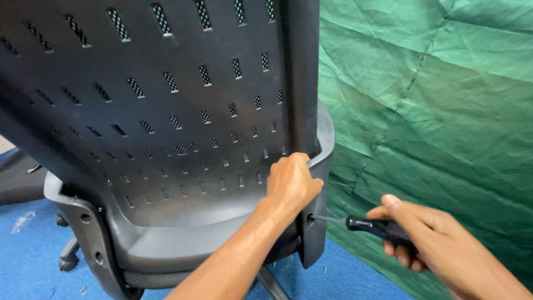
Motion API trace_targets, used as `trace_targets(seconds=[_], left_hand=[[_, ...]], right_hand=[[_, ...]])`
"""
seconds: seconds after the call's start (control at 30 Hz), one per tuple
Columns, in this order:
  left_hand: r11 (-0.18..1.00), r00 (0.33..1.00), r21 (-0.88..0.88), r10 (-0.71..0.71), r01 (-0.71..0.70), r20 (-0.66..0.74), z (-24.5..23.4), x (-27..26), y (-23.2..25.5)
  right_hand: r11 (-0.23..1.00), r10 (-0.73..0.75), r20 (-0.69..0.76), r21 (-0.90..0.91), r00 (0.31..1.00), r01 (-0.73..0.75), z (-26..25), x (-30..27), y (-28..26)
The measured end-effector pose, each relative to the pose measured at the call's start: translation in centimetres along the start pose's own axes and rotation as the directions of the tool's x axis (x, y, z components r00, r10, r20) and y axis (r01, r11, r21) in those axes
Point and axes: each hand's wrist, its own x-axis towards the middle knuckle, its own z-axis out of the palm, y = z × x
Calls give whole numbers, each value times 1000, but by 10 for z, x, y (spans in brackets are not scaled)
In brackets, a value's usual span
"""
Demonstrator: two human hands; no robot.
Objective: The person uses a screwdriver to tighten screws on the back of a black office chair, securing the backrest to the seat frame. The person holds the chair steady with one hand while turning the screwdriver with the other.
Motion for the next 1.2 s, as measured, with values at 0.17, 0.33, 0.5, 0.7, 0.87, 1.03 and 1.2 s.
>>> trace_targets(seconds=[0.17,0.33,0.5,0.7,0.87,1.03,1.2], left_hand=[[977,972,67,192,-202,136,-14,12,-6],[946,960,-177,257,-273,-110,11,-12,-26],[937,965,-244,224,-251,-135,19,-10,-31],[954,997,-293,77,-69,15,12,-11,-27],[940,990,-313,117,-138,-85,15,-6,-30],[964,976,-201,143,-175,-166,33,1,-32],[986,988,-146,66,-86,-137,43,15,-34]], right_hand=[[918,-53,-51,-395,997,29,-8,10,-26],[803,-298,95,-514,950,303,-12,6,-19],[749,-294,84,-598,952,284,-8,1,-15],[823,-67,-41,-567,997,32,-6,8,-16],[727,-473,182,-472,862,499,-10,14,-17],[860,-129,73,-488,989,148,-1,-6,-40],[930,96,33,-360,995,-78,8,-18,-50]])
